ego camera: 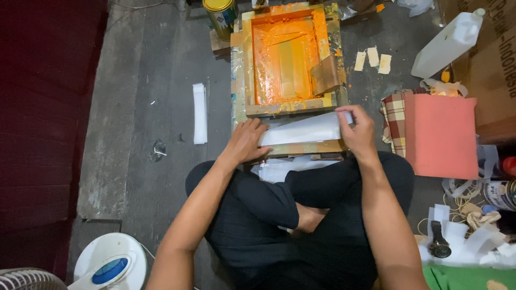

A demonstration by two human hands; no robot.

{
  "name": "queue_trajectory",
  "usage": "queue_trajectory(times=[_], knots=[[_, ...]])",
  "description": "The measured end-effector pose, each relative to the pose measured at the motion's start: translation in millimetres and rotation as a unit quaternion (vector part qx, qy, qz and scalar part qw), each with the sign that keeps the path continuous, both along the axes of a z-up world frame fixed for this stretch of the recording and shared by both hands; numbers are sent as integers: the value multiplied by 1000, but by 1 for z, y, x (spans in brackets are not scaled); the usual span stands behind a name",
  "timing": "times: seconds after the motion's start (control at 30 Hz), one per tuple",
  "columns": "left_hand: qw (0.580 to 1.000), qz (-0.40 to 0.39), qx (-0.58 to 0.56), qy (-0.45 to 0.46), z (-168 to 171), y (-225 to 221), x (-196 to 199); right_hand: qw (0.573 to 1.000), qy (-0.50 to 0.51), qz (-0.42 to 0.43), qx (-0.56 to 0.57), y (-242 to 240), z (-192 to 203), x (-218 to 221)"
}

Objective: Manual screen printing of orange ink onto white label strips using a hand-held squeegee and a screen frame.

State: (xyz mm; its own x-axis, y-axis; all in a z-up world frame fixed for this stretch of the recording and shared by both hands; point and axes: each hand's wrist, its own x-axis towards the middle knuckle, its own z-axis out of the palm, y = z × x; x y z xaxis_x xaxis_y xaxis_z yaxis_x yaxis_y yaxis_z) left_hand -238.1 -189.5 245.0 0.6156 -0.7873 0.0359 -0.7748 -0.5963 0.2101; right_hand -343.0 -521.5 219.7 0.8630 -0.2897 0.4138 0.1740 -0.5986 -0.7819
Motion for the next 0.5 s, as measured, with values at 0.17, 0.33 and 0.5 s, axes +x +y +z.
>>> queue_trajectory(times=[0.17, 0.33, 0.5], knots=[[980, 30, -198, -6, 0, 17, 10, 994, -53, -52, 85, 4, 14, -7], [944, 112, -310, -23, -17, 34, 25, 978, -113, -80, 156, 1, 9, -4], [923, 169, -340, 69, -16, 35, 25, 967, -100, -78, 219, 2, -1, -14]])
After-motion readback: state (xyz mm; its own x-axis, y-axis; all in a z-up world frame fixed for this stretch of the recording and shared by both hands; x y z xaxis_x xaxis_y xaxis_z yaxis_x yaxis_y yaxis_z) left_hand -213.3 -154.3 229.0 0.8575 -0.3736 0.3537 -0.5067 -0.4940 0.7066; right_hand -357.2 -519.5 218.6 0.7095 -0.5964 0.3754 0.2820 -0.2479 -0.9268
